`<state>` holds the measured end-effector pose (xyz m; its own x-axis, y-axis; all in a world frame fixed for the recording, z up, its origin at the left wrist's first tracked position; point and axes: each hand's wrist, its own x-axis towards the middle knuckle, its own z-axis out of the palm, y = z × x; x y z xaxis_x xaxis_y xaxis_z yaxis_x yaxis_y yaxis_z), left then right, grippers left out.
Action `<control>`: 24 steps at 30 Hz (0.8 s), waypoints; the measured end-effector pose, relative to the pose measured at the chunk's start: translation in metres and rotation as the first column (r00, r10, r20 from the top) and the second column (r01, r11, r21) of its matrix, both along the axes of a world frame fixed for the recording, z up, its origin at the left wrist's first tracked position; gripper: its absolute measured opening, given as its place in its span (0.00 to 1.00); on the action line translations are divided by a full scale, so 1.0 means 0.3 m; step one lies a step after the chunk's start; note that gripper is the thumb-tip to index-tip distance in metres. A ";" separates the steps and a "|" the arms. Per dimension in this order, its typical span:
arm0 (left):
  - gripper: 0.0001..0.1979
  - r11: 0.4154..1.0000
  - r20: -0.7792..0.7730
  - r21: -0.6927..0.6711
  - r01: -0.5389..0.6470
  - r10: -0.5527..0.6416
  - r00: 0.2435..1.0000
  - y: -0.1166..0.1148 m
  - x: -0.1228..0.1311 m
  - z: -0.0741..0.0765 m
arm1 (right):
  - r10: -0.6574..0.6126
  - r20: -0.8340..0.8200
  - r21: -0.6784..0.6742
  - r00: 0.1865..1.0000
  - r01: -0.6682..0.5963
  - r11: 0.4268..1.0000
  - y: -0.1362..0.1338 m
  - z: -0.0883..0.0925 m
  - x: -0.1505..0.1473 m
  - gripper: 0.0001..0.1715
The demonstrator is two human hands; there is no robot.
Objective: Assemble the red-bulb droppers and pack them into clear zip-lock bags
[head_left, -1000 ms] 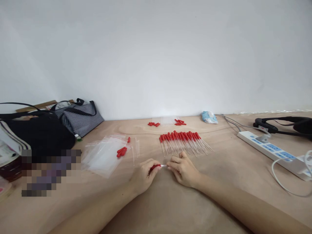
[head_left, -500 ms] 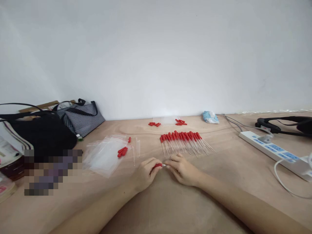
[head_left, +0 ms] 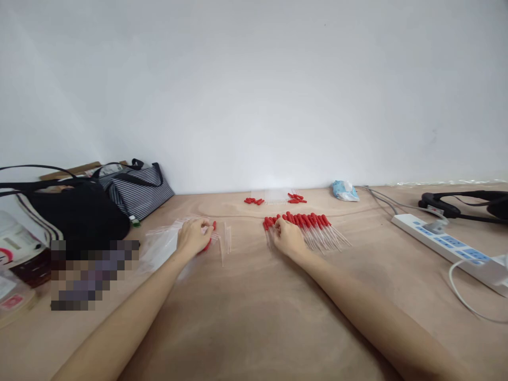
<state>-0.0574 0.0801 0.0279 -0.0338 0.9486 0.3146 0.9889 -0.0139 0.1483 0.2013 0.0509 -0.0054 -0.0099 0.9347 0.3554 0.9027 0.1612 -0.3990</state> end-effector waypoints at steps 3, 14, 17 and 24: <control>0.10 0.998 -0.001 -0.055 -0.042 0.042 0.999 0.049 -0.006 0.007 | 0.000 0.068 -0.024 0.998 0.002 1.000 0.007 -0.002 -0.016 0.08; 0.07 0.987 0.033 -0.074 -0.146 0.148 0.988 0.181 0.036 -0.040 | -0.054 0.045 -0.055 0.997 0.057 0.997 0.004 -0.005 -0.006 0.09; 0.07 0.989 0.102 -0.024 -0.145 0.147 0.984 0.187 0.044 -0.036 | -0.055 0.109 -0.087 0.993 0.064 0.994 -0.004 0.002 -0.008 0.10; 0.12 0.984 0.381 0.172 -0.053 -0.017 0.924 0.110 0.056 0.005 | 0.006 0.174 0.007 0.985 -0.007 1.000 -0.033 0.041 -0.103 0.12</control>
<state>-0.0406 0.1131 0.0294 -0.2004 0.8772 0.4363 0.8587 -0.0571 0.5093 0.1703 0.0409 0.0069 -0.0779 0.9316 0.3550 0.9572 0.1695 -0.2348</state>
